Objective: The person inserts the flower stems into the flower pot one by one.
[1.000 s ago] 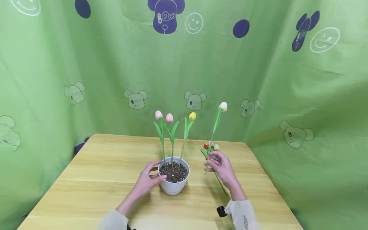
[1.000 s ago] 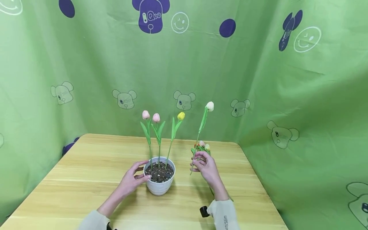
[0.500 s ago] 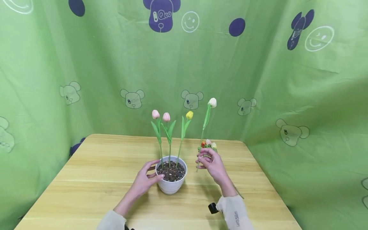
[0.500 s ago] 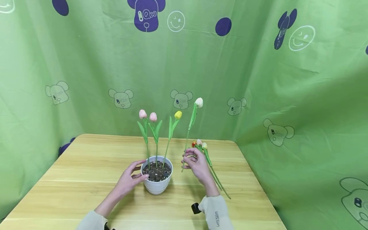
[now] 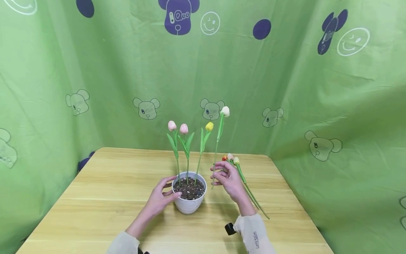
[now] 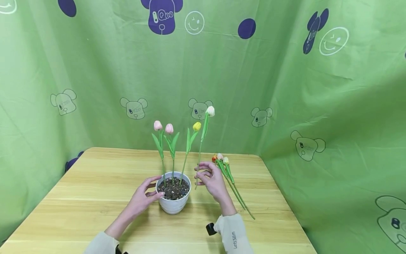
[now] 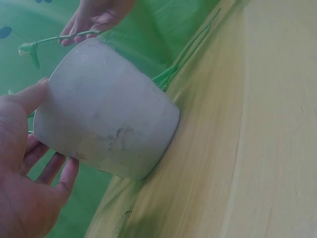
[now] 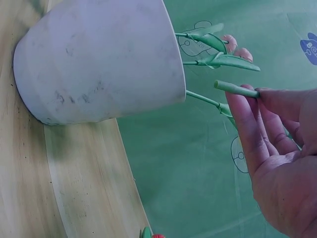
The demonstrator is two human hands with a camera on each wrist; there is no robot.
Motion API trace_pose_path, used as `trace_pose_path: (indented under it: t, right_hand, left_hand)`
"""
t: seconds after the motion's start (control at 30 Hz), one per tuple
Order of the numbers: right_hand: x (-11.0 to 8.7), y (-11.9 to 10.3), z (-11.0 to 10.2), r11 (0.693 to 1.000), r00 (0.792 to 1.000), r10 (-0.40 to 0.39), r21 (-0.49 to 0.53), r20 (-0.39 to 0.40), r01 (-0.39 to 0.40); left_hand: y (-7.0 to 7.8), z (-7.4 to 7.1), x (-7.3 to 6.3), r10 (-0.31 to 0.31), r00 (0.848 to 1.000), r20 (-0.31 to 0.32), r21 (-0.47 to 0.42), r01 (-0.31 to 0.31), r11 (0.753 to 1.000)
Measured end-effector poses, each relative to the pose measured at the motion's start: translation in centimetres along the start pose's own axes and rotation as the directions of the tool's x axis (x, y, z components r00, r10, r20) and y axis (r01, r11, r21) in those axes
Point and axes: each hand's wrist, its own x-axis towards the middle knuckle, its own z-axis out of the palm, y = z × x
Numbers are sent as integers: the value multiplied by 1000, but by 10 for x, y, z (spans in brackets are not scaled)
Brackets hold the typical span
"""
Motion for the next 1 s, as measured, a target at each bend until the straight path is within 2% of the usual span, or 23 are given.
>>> trace_pose_path:
  t: [0.53,1.0]
  right_hand:
    - [6,-1,21,996,997,-68,-57,-35,66]
    - [7,-7,45,996,995,-88,-25,-40,88]
  left_hand:
    - [0,0,0,4,1000,5,-10,-4,1000]
    - [-1,0,0,9,1000,0,-7,-9,1000]
